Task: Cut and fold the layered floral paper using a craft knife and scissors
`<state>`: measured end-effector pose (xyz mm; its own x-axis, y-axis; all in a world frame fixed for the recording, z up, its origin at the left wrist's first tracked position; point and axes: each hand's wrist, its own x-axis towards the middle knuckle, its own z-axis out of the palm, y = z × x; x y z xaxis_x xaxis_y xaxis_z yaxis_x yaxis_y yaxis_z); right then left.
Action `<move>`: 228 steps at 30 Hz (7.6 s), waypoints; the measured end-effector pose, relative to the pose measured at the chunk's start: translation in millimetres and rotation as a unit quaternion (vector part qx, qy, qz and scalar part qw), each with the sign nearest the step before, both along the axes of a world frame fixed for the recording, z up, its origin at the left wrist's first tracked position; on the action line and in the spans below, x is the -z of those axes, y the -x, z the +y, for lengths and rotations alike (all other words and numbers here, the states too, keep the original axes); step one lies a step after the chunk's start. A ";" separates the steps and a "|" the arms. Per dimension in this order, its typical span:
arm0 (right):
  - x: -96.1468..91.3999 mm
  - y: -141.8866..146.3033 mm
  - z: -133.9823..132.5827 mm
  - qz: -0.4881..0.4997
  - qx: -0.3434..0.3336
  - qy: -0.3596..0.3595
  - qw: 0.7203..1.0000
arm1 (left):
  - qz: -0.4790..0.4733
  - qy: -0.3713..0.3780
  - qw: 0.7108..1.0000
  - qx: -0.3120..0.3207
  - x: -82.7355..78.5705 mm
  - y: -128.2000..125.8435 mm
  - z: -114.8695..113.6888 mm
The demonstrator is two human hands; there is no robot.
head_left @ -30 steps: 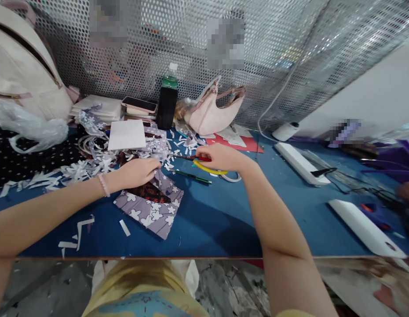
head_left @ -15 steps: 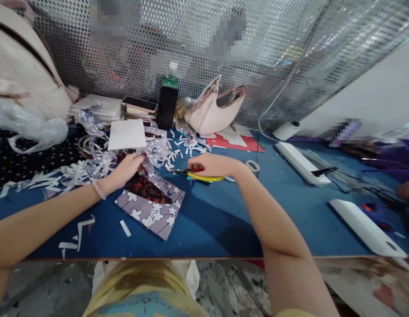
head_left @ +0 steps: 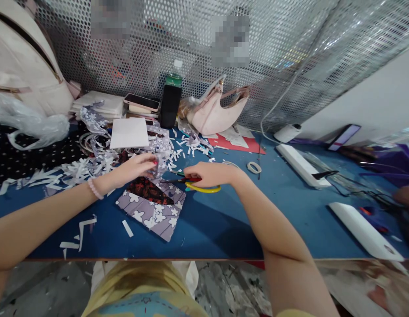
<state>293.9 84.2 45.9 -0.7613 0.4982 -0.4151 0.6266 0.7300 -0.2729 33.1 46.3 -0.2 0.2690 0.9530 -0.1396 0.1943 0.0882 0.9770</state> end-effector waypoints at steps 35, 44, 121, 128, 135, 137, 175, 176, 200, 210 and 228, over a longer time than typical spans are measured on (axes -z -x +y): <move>7.3 -54.8 49.1 -0.048 0.162 -0.114 0.979 | 0.445 -0.133 0.845 0.265 -24.4 -15.9 44.8; 12.6 -48.3 48.7 -0.063 0.158 -0.125 0.978 | 0.467 -0.174 0.838 0.222 -19.2 -20.1 36.8; 31.7 30.7 -21.7 0.037 0.039 -0.263 0.963 | 0.320 -0.280 0.895 0.134 10.2 35.4 -16.3; 57.9 46.3 -32.4 0.186 -0.041 -0.241 0.952 | 0.401 -0.369 0.823 0.163 23.7 35.3 -15.8; 67.0 48.0 -34.7 0.247 -0.007 -0.162 0.955 | 0.424 -0.383 0.801 0.179 24.1 35.7 -15.8; 67.3 49.3 -33.2 0.271 0.012 -0.126 0.954 | 0.427 -0.382 0.801 0.176 25.6 36.1 -15.7; 48.9 25.4 4.7 0.571 0.251 0.204 0.754 | 0.436 -0.343 0.781 0.287 15.3 57.6 -4.0; 49.0 26.0 4.1 0.573 0.243 0.213 0.753 | 0.435 -0.340 0.781 0.293 14.8 58.9 -3.4; 46.6 52.3 -48.5 0.536 0.194 -0.058 0.820 | 0.443 -0.319 0.791 0.277 18.2 49.8 -11.2; 59.8 55.0 -47.7 0.460 0.165 -0.119 0.864 | 0.453 -0.313 0.789 0.273 17.5 47.3 -12.4; 50.8 52.9 -39.8 0.439 0.060 -0.079 0.893 | 0.496 -0.299 0.766 0.280 15.9 47.0 -15.4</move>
<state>241.0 44.4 -4.9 -0.6966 0.5969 0.3979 0.2974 0.7450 -0.5970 -13.9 30.8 -16.1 0.7031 0.7002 -0.1241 0.7106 -0.6854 0.1588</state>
